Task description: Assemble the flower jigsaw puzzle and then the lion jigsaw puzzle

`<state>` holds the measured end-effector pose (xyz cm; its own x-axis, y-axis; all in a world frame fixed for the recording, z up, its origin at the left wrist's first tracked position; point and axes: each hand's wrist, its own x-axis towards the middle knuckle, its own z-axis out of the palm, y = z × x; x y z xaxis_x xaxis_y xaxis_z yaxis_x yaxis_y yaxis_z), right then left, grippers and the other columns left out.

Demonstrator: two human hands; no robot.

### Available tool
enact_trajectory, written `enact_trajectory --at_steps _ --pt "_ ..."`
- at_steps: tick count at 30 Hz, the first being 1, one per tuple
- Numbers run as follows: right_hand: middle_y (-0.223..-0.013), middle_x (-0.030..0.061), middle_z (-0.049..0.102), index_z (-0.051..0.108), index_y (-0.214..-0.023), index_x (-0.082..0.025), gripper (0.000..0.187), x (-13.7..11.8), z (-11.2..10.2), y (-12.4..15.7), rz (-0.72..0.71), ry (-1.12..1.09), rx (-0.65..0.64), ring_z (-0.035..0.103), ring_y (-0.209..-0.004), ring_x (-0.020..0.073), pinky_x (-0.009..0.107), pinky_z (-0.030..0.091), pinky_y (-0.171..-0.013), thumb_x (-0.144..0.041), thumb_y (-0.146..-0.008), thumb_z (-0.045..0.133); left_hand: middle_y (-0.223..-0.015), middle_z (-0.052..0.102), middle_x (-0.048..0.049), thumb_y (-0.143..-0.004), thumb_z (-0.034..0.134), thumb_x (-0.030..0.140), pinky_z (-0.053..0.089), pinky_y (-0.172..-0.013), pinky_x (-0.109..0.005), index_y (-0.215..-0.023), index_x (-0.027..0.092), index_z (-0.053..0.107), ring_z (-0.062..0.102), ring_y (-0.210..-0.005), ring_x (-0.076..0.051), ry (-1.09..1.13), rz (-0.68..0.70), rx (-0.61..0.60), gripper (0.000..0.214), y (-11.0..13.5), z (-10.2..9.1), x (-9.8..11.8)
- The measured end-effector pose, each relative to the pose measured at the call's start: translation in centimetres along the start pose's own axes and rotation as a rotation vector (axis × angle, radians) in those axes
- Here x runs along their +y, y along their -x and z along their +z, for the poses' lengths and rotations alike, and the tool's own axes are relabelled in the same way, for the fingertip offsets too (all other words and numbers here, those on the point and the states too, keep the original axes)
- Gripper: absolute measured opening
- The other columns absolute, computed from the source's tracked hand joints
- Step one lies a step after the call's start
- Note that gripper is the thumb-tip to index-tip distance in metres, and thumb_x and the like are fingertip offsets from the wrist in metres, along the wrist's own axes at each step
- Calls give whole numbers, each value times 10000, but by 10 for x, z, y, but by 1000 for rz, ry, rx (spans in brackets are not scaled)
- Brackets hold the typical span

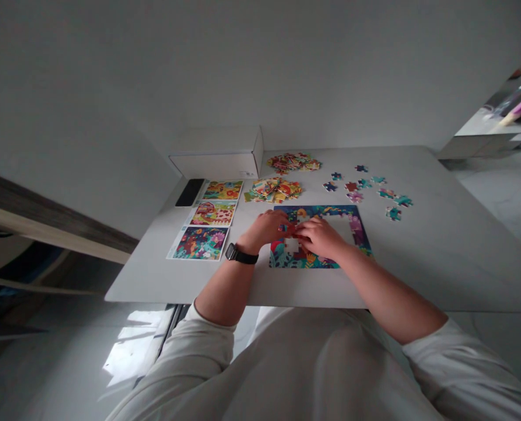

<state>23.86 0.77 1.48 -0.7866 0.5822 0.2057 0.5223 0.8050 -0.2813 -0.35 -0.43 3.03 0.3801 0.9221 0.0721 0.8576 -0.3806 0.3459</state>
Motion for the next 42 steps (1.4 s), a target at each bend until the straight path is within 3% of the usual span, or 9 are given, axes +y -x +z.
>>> enact_trajectory --at_steps 4,9,14,19,24,30,35,38,42 --pt "-1346 96 782 830 -1276 -281 319 15 -12 4 28 -13 33 709 -1225 302 508 530 -1131 -231 -970 753 -1518 692 -70 -860 865 451 479 -1188 -408 -1244 368 846 663 -1335 -309 10 20 -65 393 4 -5 -1" --pt "-1529 123 673 751 -1432 -304 590 61 -46 33 253 91 -52 673 -1347 347 508 526 -1174 -358 -862 892 -1654 578 -106 -878 840 465 426 -1264 -426 -1357 327 805 601 -1461 -341 -14 2 -160 500 6 -10 -2" --pt "-1615 147 608 682 -1529 -271 932 102 -74 79 331 128 -232 637 -1410 395 487 532 -1176 -494 -682 1000 -1831 265 -104 -777 913 537 266 -1346 -581 -1663 393 501 356 -1649 -415 -80 -59 -372 987 7 -15 -6" --pt "-1715 160 495 617 -1597 -267 1093 113 -70 109 354 149 -338 537 -1513 434 541 471 -1225 -591 -625 995 -1849 85 -154 -703 945 564 205 -1335 -665 -1755 393 281 177 -1697 -459 -134 -60 -482 1256 7 -15 -7" --pt "-1733 151 471 597 -1614 -301 1090 117 -63 113 345 124 -301 498 -1540 444 587 418 -1254 -675 -657 962 -1847 112 -151 -689 956 533 199 -1346 -644 -1749 382 310 184 -1701 -435 -137 -68 -451 1250 7 -12 -6" --pt "-1746 117 461 574 -1628 -340 1131 121 -70 106 404 140 -333 455 -1575 449 588 410 -1263 -557 -611 1016 -1843 157 -137 -723 917 560 201 -1359 -594 -1744 370 337 175 -1709 -407 -111 -46 -426 1190 2 -11 -8" --pt "-1729 134 482 609 -1600 -304 1093 120 -74 105 368 123 -317 507 -1544 421 552 448 -1245 -511 -610 1023 -1846 163 -115 -723 899 575 210 -1357 -611 -1739 371 355 213 -1697 -430 -101 -55 -412 1170 -1 -7 -11" --pt "-1648 127 587 689 -1517 -282 858 126 -82 100 335 66 -274 597 -1472 365 500 480 -1222 -482 -731 969 -1810 331 -90 -821 811 567 269 -1359 -556 -1705 342 435 339 -1662 -383 -31 -66 -289 986 -3 -5 -11" --pt "-1428 93 762 774 -1375 -265 412 151 -96 75 447 35 -66 708 -1325 277 438 523 -1160 -362 -975 763 -1620 610 -80 -991 621 498 437 -1291 -461 -1556 305 613 576 -1491 -302 112 -48 46 597 -8 -2 -8"
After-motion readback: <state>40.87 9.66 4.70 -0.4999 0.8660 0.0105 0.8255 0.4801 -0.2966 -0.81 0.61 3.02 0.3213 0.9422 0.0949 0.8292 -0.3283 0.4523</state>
